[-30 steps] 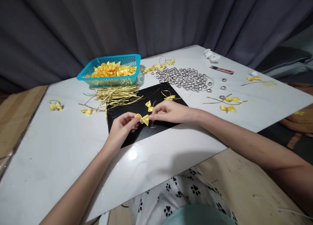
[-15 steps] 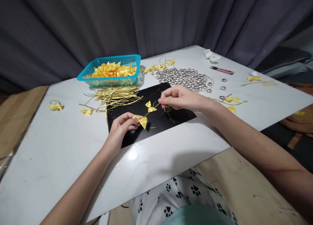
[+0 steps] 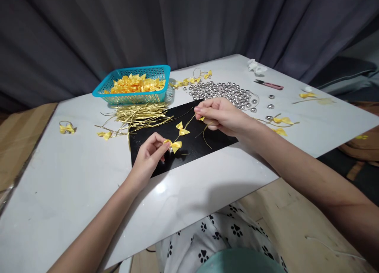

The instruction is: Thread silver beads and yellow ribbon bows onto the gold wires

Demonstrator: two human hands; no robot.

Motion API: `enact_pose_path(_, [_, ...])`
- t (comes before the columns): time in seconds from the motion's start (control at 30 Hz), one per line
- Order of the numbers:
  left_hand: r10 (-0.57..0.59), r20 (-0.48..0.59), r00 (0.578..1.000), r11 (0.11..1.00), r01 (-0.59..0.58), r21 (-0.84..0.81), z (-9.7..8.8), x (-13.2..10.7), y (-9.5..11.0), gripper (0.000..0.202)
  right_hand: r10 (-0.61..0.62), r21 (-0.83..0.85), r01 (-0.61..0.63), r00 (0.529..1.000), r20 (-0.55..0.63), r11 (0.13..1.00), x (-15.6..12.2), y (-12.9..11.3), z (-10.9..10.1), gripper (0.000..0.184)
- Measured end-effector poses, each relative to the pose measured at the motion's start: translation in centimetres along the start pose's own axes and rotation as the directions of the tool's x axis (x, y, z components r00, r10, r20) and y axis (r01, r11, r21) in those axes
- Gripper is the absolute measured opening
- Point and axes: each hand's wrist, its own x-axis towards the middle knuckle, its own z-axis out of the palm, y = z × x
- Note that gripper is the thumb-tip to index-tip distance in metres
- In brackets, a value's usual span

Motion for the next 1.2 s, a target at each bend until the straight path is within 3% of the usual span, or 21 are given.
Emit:
enact_pose_path(0.13, [0.086,-0.036,0.996,0.994,-0.083,0.073,0.4,-0.2,-0.4,0.023,0.000,-0.056,0.000,1.000,-0.007,0.998,-0.2,0.1,0.5,0.027])
enact_pose_path(0.23, [0.116,-0.088,0.989,0.987,-0.104,0.125,0.6,-0.3,-0.6,0.021,0.114,-0.247,-0.109,0.993,0.006,0.963,-0.4,0.8,1.5,0.033])
enact_pose_path(0.33, [0.132,-0.107,0.985,0.983,-0.116,0.141,0.8,-0.4,-0.7,0.021,0.248,-0.403,-0.191,0.964,0.092,0.895,-0.6,1.7,2.6,0.038])
enact_pose_path(0.5, [0.137,-0.077,0.988,0.982,-0.125,0.139,0.9,-0.5,-0.7,0.020,0.303,-0.301,-0.236,0.931,0.201,0.924,-0.8,2.9,3.4,0.039])
enact_pose_path(0.67, [0.166,-0.085,0.982,0.978,-0.153,0.142,0.7,-0.4,-0.6,0.018,0.263,-0.180,-0.227,0.940,0.216,0.957,-0.6,3.1,3.2,0.032])
enact_pose_path(0.87, [0.134,-0.077,0.988,0.982,-0.122,0.142,0.5,-0.2,-0.4,0.020,0.201,-0.169,-0.169,0.959,0.201,0.971,-0.6,3.1,3.1,0.030])
enact_pose_path(1.03, [0.108,-0.031,0.994,0.986,-0.103,0.127,0.5,-0.3,-0.2,0.022,0.083,-0.271,-0.025,0.976,0.202,0.962,-0.6,2.8,3.2,0.023])
enact_pose_path(1.2, [0.122,-0.025,0.992,0.984,-0.117,0.135,0.4,-0.1,0.0,0.020,-0.048,-0.421,0.115,0.985,0.166,0.900,-0.8,2.8,3.4,0.015])
